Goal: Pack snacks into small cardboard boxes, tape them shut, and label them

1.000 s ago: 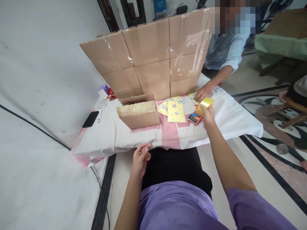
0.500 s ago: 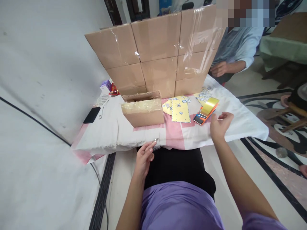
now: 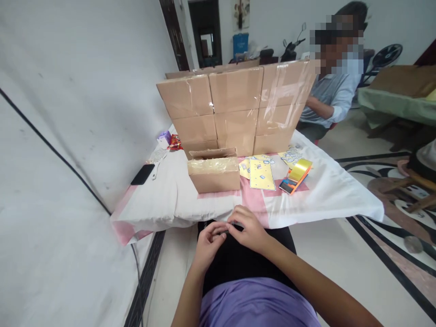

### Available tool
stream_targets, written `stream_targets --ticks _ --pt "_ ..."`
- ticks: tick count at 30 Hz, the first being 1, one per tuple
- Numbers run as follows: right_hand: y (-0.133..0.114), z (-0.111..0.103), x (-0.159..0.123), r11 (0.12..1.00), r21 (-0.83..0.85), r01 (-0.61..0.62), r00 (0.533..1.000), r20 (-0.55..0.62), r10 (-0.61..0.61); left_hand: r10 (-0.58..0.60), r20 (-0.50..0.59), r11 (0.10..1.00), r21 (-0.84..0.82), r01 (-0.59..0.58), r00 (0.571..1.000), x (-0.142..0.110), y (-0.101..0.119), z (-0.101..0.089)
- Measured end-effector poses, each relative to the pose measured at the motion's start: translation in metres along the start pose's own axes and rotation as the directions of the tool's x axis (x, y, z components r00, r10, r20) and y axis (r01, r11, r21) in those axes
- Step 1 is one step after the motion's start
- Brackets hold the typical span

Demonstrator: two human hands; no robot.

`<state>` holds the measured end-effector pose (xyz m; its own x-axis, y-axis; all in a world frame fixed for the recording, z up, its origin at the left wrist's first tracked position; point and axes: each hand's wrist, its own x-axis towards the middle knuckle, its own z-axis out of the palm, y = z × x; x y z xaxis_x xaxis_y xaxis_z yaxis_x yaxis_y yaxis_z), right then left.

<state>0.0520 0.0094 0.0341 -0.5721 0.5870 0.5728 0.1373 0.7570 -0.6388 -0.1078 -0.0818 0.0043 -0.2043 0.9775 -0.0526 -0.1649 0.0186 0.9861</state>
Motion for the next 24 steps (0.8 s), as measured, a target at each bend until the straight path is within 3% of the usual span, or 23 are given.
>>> stream_targets --ticks 3,6,8,11,12,14,17,20,24 --pt "-0.009 -0.002 0.005 0.976 -0.164 0.144 0.989 0.056 -0.137 -0.008 -0.026 1.0 -0.011 0.008 1.0 -0.003 0.0 -0.008" --pt "-0.028 -0.003 0.005 0.89 -0.311 0.333 0.941 0.164 -0.295 -0.048 -0.095 0.997 -0.057 0.042 0.994 -0.002 -0.005 -0.012" --pt "-0.045 -0.001 0.0 0.854 -0.279 0.44 0.893 0.239 -0.382 -0.069 -0.154 0.996 -0.075 0.058 0.986 0.002 -0.01 -0.017" --pt "-0.074 0.001 -0.009 0.87 -0.072 0.489 0.84 0.31 -0.446 -0.062 -0.268 0.998 -0.04 0.053 0.961 0.01 -0.017 -0.031" --pt "-0.082 0.0 -0.01 0.882 -0.004 0.471 0.838 0.315 -0.446 -0.049 -0.315 0.999 -0.017 0.046 0.948 0.014 -0.018 -0.036" --pt "-0.092 -0.006 -0.006 0.923 0.124 0.363 0.883 0.271 -0.384 -0.005 -0.395 0.999 0.045 0.025 0.919 0.021 -0.017 -0.049" --pt "-0.096 -0.027 0.014 0.928 0.363 0.081 0.978 0.149 -0.144 0.104 -0.441 0.984 0.173 -0.03 0.891 0.034 -0.002 -0.062" --pt "-0.091 -0.052 0.048 0.876 0.467 -0.12 0.99 0.119 0.073 0.238 -0.431 0.944 0.314 -0.103 0.87 0.057 0.033 -0.068" --pt "-0.082 -0.079 0.098 0.888 0.411 -0.206 0.978 0.059 0.199 0.389 -0.342 0.85 0.492 -0.19 0.855 0.108 0.095 -0.069"
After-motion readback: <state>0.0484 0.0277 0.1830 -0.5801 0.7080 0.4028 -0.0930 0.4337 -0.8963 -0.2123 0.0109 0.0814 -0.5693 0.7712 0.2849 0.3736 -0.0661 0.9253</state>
